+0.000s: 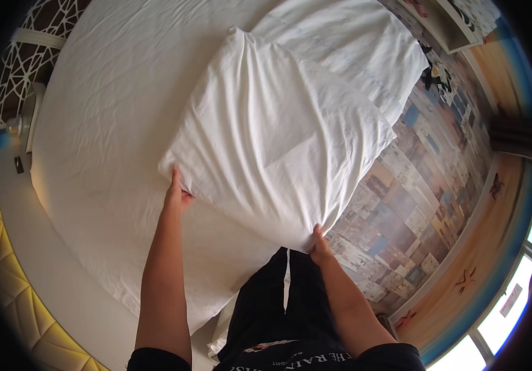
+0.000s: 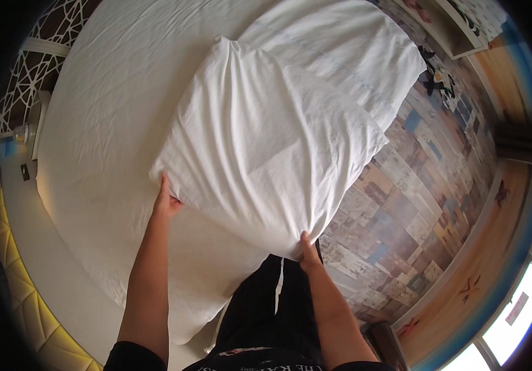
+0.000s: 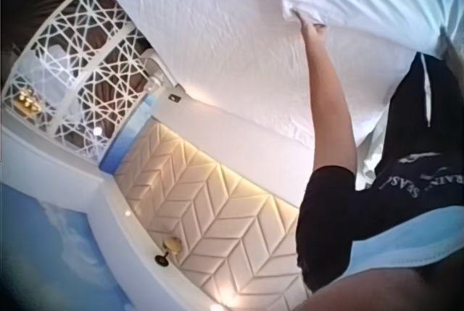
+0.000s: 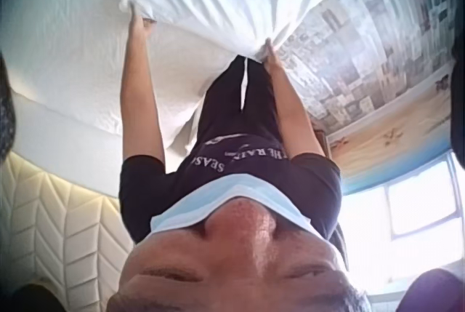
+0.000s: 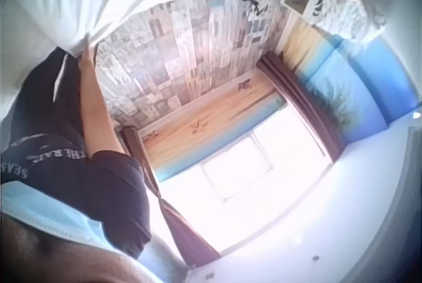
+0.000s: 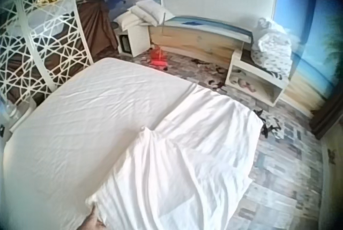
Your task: The person folds a white sheet on a bed, then places it on a nearby surface. The person then spreads a white quilt over the bed and folds it into a compact rectangle. The task is performed by hand without tools.
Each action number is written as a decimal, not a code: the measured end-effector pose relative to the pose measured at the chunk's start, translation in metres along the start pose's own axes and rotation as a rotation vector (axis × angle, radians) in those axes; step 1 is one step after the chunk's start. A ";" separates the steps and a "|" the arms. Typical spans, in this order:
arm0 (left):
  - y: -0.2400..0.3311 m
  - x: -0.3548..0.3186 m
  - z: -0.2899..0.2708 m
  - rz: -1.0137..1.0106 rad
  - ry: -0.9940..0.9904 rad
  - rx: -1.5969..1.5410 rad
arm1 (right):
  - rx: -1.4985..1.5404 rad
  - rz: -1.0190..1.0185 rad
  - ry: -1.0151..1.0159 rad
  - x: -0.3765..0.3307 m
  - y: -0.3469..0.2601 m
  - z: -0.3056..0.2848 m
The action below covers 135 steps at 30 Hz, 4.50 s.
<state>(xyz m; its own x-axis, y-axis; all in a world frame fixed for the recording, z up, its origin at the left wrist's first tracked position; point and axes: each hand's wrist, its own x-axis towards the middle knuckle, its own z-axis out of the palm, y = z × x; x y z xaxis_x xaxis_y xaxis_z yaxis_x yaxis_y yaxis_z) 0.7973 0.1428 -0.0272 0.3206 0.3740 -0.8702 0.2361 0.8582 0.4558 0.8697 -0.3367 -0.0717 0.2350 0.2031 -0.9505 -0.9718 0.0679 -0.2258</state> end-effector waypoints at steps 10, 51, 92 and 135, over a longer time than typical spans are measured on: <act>0.020 -0.043 0.064 0.159 0.011 -0.060 | 0.035 -0.064 0.142 -0.114 -0.060 0.078; 0.169 -0.139 0.217 0.830 0.081 0.120 | 0.551 0.207 -0.439 -0.241 -0.225 0.089; 0.028 0.025 0.274 0.956 0.803 1.702 | -1.051 -1.114 0.413 0.003 -0.311 0.112; 0.164 -0.135 0.202 0.559 0.345 -0.116 | 0.194 0.334 -0.402 -0.224 -0.279 0.116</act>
<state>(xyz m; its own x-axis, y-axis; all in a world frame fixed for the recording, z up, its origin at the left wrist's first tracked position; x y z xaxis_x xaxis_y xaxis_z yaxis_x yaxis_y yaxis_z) 0.9777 0.1622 0.2030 0.0499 0.8483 -0.5272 0.0126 0.5273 0.8496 1.0904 -0.2877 0.2290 -0.0596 0.5985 -0.7989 -0.9824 0.1065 0.1532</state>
